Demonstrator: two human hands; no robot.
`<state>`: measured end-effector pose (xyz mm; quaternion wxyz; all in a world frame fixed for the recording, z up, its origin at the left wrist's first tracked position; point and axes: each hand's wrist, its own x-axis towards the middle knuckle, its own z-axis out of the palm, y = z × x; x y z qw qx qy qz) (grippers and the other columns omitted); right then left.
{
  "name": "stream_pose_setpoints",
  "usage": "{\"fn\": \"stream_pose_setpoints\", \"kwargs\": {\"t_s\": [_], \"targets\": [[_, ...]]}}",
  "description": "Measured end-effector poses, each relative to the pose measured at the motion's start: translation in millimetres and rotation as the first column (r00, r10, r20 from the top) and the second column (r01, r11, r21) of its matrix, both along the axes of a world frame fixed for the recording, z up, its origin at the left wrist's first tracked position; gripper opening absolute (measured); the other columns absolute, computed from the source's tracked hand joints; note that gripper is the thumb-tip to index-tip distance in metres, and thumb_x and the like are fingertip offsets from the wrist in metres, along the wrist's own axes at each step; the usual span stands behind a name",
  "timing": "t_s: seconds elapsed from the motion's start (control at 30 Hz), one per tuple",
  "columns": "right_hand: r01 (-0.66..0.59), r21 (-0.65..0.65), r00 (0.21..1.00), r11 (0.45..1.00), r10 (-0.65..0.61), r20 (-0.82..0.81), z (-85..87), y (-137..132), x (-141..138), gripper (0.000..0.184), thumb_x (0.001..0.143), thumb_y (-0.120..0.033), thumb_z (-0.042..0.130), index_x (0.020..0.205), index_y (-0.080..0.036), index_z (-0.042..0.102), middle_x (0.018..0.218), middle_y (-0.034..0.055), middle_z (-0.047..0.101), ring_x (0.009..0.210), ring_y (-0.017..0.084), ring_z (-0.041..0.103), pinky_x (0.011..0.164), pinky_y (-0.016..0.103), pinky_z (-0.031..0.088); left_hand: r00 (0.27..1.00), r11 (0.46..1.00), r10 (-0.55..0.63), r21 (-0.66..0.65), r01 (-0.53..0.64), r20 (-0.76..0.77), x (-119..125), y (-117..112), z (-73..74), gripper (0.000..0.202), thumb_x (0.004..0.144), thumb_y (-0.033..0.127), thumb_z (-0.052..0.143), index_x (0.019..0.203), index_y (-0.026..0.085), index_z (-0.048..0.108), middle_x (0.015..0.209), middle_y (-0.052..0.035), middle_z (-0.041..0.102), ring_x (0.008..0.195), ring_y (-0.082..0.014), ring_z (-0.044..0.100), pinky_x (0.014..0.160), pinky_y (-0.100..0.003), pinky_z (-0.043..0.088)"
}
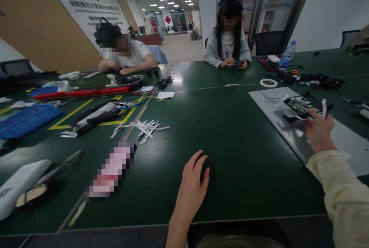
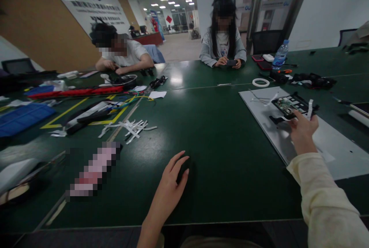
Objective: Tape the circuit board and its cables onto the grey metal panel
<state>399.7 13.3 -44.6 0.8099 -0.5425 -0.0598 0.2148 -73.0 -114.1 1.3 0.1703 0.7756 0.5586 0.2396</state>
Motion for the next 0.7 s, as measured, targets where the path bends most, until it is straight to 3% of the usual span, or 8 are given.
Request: {"fn": "stream_pose_setpoints", "kwargs": {"t_s": [0.07, 0.17, 0.23, 0.4, 0.53, 0.7], "targets": [[-0.048, 0.105, 0.999, 0.993, 0.047, 0.017, 3.5, -1.0, -0.2, 0.040, 0.063, 0.003, 0.060, 0.091, -0.023, 0.049, 0.080, -0.0037, 0.062, 0.067, 0.014, 0.066, 0.064, 0.031, 0.055, 1.000, 1.000, -0.003, 0.007, 0.003, 0.000, 0.4, 0.1, 0.2, 0.037, 0.094, 0.027, 0.042, 0.130, 0.027, 0.046, 0.144, -0.0063, 0.040, 0.131, -0.0238, 0.042, 0.107, -0.048, 0.040], [-0.133, 0.309, 0.991, 0.942, 0.120, 0.061, 10.2, -4.6, -1.5, 0.039, 0.067, 0.002, 0.057, 0.098, -0.022, 0.053, 0.088, -0.0012, 0.064, 0.077, 0.015, 0.068, 0.069, 0.031, 0.054, 1.000, 1.000, -0.012, 0.022, 0.012, 0.004, 0.6, 0.1, 0.4, 0.037, 0.094, 0.027, 0.042, 0.131, 0.027, 0.046, 0.144, -0.0066, 0.040, 0.131, -0.0240, 0.042, 0.107, -0.048, 0.040], [-0.165, 0.359, 0.986, 0.918, 0.149, 0.072, 15.3, -8.2, -4.3, 0.037, 0.068, 0.000, 0.058, 0.099, -0.020, 0.056, 0.091, 0.0017, 0.065, 0.080, 0.016, 0.068, 0.068, 0.030, 0.054, 1.000, 1.000, -0.013, 0.021, 0.013, 0.001, 0.6, 0.1, 0.6, 0.037, 0.094, 0.027, 0.042, 0.130, 0.027, 0.046, 0.143, -0.0065, 0.041, 0.131, -0.0243, 0.043, 0.106, -0.048, 0.041], [-0.188, 0.315, 0.982, 0.930, 0.176, 0.066, 27.5, -15.8, -19.2, 0.037, 0.065, -0.003, 0.062, 0.098, -0.020, 0.060, 0.092, 0.0037, 0.066, 0.078, 0.016, 0.066, 0.062, 0.026, 0.053, 1.000, 1.000, -0.006, 0.027, 0.006, 0.005, 0.7, 0.1, 0.8, 0.038, 0.093, 0.027, 0.043, 0.130, 0.028, 0.047, 0.143, -0.0065, 0.041, 0.129, -0.0253, 0.045, 0.104, -0.048, 0.043], [-0.301, 0.233, 0.953, 0.925, 0.287, 0.093, 35.0, -17.6, -37.4, 0.042, 0.060, -0.007, 0.069, 0.099, -0.020, 0.061, 0.093, 0.0037, 0.065, 0.073, 0.015, 0.064, 0.057, 0.022, 0.050, 1.000, 0.999, -0.008, 0.031, 0.008, 0.012, 1.2, 0.0, -0.8, 0.037, 0.094, 0.026, 0.042, 0.131, 0.027, 0.046, 0.143, -0.0063, 0.041, 0.131, -0.0237, 0.043, 0.107, -0.047, 0.041], [-0.560, 0.107, 0.827, 0.822, 0.548, 0.121, 42.7, -21.8, -75.1, 0.053, 0.058, -0.013, 0.075, 0.110, -0.020, 0.062, 0.093, 0.0039, 0.066, 0.073, 0.014, 0.061, 0.056, 0.022, 0.050, 1.000, 1.000, -0.002, 0.031, 0.001, 0.027, 2.0, -1.5, -0.5, 0.038, 0.093, 0.026, 0.042, 0.131, 0.028, 0.046, 0.143, -0.0064, 0.041, 0.131, -0.0240, 0.043, 0.106, -0.047, 0.041]]}}
